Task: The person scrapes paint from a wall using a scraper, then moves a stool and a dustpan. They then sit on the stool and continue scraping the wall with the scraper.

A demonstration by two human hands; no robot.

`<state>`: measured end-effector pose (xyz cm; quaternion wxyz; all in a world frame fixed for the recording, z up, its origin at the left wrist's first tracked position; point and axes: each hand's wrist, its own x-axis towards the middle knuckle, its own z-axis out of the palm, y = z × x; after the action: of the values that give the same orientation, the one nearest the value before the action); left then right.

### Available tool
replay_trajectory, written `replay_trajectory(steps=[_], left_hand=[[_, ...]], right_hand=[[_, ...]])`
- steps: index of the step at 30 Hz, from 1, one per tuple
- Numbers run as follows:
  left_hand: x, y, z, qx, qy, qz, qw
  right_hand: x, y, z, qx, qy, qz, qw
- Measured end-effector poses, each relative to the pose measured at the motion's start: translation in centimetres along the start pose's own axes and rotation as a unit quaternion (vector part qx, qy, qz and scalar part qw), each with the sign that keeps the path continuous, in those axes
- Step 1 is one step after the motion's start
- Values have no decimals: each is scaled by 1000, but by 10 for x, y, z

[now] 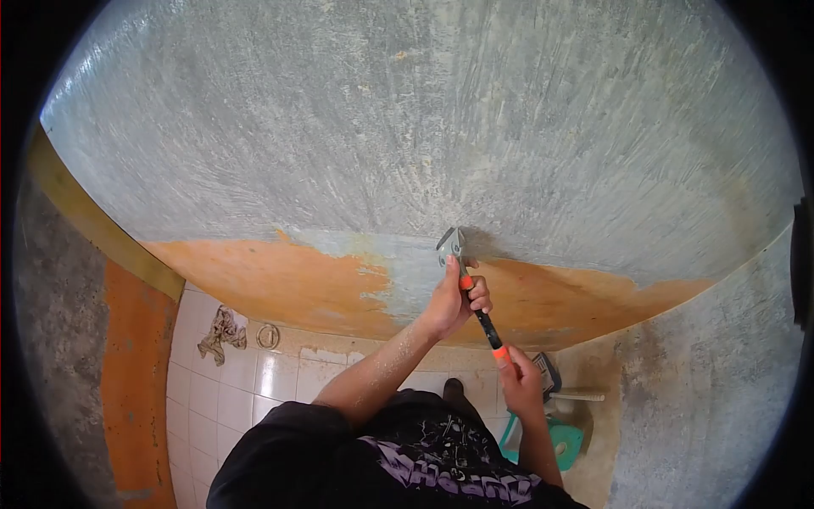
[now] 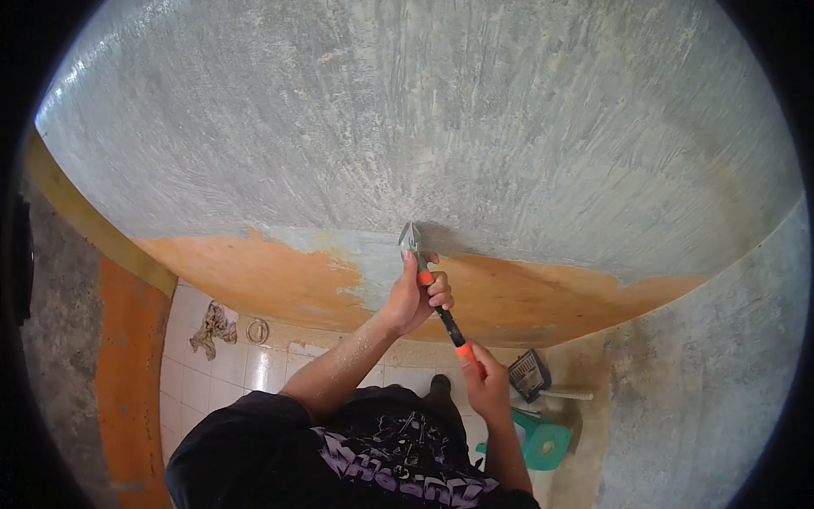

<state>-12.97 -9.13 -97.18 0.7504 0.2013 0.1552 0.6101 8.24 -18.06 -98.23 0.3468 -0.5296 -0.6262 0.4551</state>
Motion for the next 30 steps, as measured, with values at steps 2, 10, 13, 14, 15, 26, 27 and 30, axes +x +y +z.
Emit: replay_trajectory(steps=[2, 10, 13, 14, 15, 26, 27, 30], left_hand=[[0, -7, 3, -5, 10, 4, 1000], [-1, 1, -4, -16, -13, -1, 1000], [1, -5, 3, -21, -1, 13, 1000], [2, -5, 4, -26, 12, 11, 1000], [3, -5, 5, -33, 23, 10, 999], [1, -3, 12, -29, 46, -20, 998], [-2, -1, 9, -27, 33, -13, 999], [0, 4, -4, -28, -13, 0, 1000]], right_hand=[[-5, 0, 0, 22, 11, 13, 1000], [-1, 5, 4, 4, 5, -23, 1000], [-4, 2, -2, 64, 23, -2, 998], [-1, -3, -6, 51, 12, 12, 999], [4, -8, -10, 37, 2, 25, 999], [4, -4, -2, 44, 33, 36, 998], [6, -3, -3, 31, 19, 33, 999], [-2, 19, 14, -13, 33, 6, 999]])
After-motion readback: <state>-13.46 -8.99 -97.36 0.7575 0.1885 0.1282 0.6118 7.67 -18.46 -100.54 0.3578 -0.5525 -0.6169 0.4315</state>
